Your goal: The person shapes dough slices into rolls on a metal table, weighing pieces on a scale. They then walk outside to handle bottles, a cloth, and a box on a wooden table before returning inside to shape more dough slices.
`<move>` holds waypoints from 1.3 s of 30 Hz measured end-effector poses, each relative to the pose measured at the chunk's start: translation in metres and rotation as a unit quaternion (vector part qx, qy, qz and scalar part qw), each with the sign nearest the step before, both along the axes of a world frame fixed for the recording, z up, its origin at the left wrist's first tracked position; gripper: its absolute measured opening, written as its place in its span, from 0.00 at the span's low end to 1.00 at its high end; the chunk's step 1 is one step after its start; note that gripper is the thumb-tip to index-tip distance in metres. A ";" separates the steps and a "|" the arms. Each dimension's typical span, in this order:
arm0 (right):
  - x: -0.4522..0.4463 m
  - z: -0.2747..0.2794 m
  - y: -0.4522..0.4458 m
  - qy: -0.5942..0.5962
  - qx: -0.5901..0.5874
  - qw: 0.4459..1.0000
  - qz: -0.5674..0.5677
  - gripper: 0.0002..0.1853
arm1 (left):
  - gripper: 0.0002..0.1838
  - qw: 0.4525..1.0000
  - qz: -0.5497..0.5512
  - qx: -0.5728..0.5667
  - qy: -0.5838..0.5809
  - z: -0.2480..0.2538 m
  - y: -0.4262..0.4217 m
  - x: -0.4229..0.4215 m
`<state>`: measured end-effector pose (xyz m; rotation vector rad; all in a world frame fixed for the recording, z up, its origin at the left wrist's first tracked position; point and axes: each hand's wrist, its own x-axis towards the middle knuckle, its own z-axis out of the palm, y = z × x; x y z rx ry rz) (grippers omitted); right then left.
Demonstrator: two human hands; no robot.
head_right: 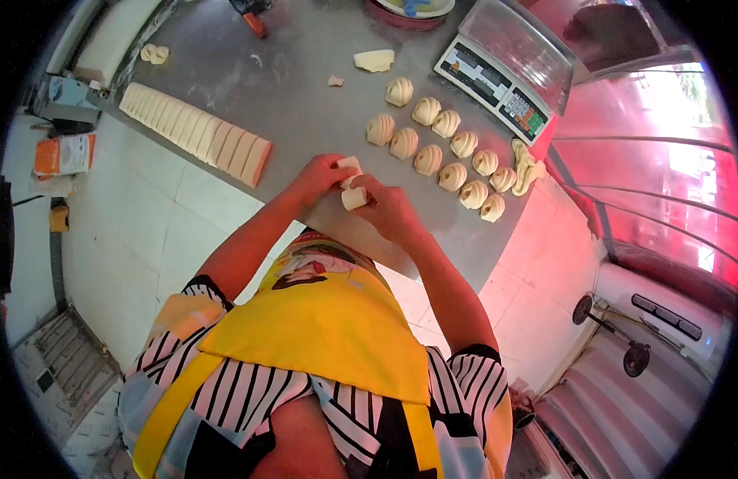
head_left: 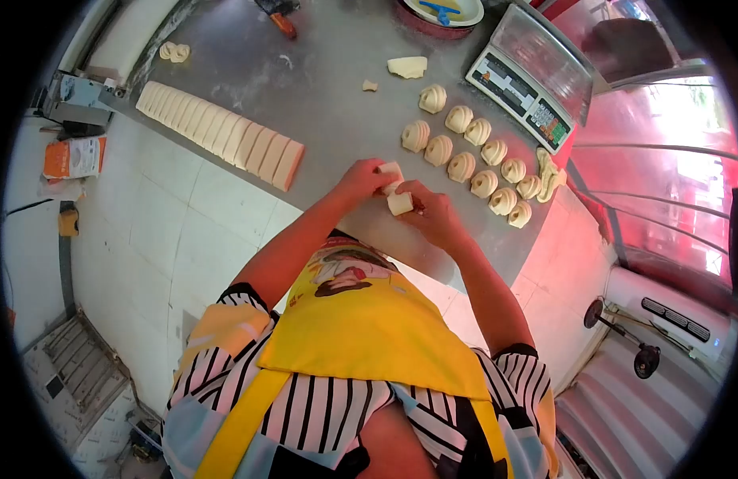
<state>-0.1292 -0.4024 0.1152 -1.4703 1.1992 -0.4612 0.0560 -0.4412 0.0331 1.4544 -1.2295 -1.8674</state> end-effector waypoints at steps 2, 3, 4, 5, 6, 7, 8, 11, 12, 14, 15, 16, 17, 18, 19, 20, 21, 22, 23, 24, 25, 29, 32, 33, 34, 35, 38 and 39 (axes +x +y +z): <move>0.001 -0.003 -0.005 0.006 0.014 0.999 -0.047 0.16 | 0.10 0.990 -0.115 -0.049 -0.067 -0.022 0.003 -0.006; -0.003 -0.010 -0.014 0.015 0.011 0.997 -0.080 0.14 | 0.10 0.978 -0.173 -0.070 -0.099 -0.029 0.008 -0.010; -0.006 -0.018 -0.020 0.025 0.010 0.993 -0.113 0.12 | 0.10 0.963 -0.208 -0.128 -0.117 -0.013 0.014 -0.014; -0.008 -0.031 -0.024 -0.009 0.048 0.989 -0.143 0.11 | 0.11 0.942 -0.241 -0.188 -0.135 0.006 0.020 -0.017; -0.011 -0.049 -0.029 -0.043 0.082 0.981 -0.172 0.10 | 0.11 0.917 -0.271 -0.251 -0.154 0.020 0.022 -0.019; -0.010 -0.052 -0.032 -0.077 0.117 0.970 -0.200 0.11 | 0.12 0.918 -0.226 -0.305 -0.112 0.015 0.024 -0.020; -0.009 -0.055 -0.030 -0.087 0.180 0.956 -0.215 0.12 | 0.12 0.914 -0.180 -0.356 -0.069 0.005 0.029 -0.020; 0.003 -0.056 -0.023 -0.154 0.340 0.892 -0.254 0.14 | 0.13 0.965 -0.049 -0.259 -0.002 -0.005 0.033 -0.016; 0.005 -0.061 -0.022 -0.201 0.375 0.866 -0.264 0.14 | 0.13 0.983 -0.005 -0.182 0.010 -0.008 0.035 -0.014; 0.007 -0.066 -0.023 -0.260 0.411 0.832 -0.267 0.14 | 0.14 0.979 0.000 -0.201 -0.028 -0.021 0.032 -0.008; 0.008 -0.066 -0.023 -0.273 0.416 0.827 -0.263 0.13 | 0.14 0.977 0.001 -0.210 -0.046 -0.019 0.030 -0.007; 0.008 -0.068 -0.022 -0.285 0.421 0.821 -0.259 0.12 | 0.13 0.967 -0.004 -0.248 -0.053 -0.017 0.028 -0.007; 0.007 -0.073 -0.023 -0.280 0.422 0.819 -0.269 0.12 | 0.13 0.957 -0.009 -0.285 -0.061 -0.015 0.025 -0.006; 0.006 -0.077 -0.024 -0.274 0.424 0.817 -0.278 0.12 | 0.12 0.945 -0.014 -0.321 -0.068 -0.012 0.024 -0.005; 0.005 -0.081 -0.023 -0.268 0.427 0.814 -0.288 0.11 | 0.12 0.947 -0.019 -0.313 -0.063 -0.011 0.023 -0.004; 0.005 -0.083 -0.023 -0.263 0.427 0.811 -0.300 0.11 | 0.12 0.950 -0.024 -0.307 -0.058 -0.010 0.021 -0.004; 0.006 -0.082 -0.023 -0.258 0.426 0.808 -0.313 0.11 | 0.11 0.952 -0.029 -0.301 -0.051 -0.010 0.018 -0.006; 0.006 -0.081 -0.024 -0.253 0.426 0.805 -0.326 0.11 | 0.11 0.962 -0.006 -0.273 -0.003 -0.013 0.016 -0.008; 0.003 -0.082 -0.024 -0.265 0.436 0.799 -0.317 0.11 | 0.12 0.969 0.017 -0.241 0.046 -0.016 0.016 -0.012; 0.000 -0.082 -0.025 -0.276 0.447 0.793 -0.308 0.12 | 0.12 0.973 0.041 -0.209 0.093 -0.016 0.014 -0.013; -0.002 -0.083 -0.025 -0.288 0.457 0.787 -0.298 0.12 | 0.12 0.982 0.019 -0.155 0.108 -0.017 0.011 -0.012; -0.007 -0.072 -0.021 -0.182 0.470 0.825 -0.254 0.13 | 0.15 0.985 -0.128 -0.110 0.026 -0.015 -0.010 -0.006; -0.012 -0.079 -0.018 -0.199 0.439 0.841 -0.244 0.15 | 0.14 0.975 -0.182 -0.121 -0.029 -0.012 -0.021 -0.009; -0.014 -0.080 -0.017 -0.233 0.430 0.838 -0.243 0.16 | 0.14 0.977 -0.183 -0.110 -0.029 -0.011 -0.023 -0.010; -0.017 -0.081 -0.017 -0.268 0.419 0.833 -0.242 0.16 | 0.14 0.971 -0.192 -0.136 -0.039 -0.013 -0.026 -0.011; -0.020 -0.088 -0.016 -0.279 0.404 0.840 -0.231 0.17 | 0.14 0.965 -0.202 -0.162 -0.048 -0.017 -0.029 -0.012; -0.028 -0.121 -0.015 -0.259 0.346 0.882 -0.186 0.16 | 0.15 0.934 -0.217 -0.260 -0.110 -0.058 -0.034 -0.016; -0.027 -0.125 -0.016 -0.216 0.319 0.908 -0.163 0.16 | 0.15 0.920 -0.219 -0.295 -0.136 -0.062 -0.034 -0.017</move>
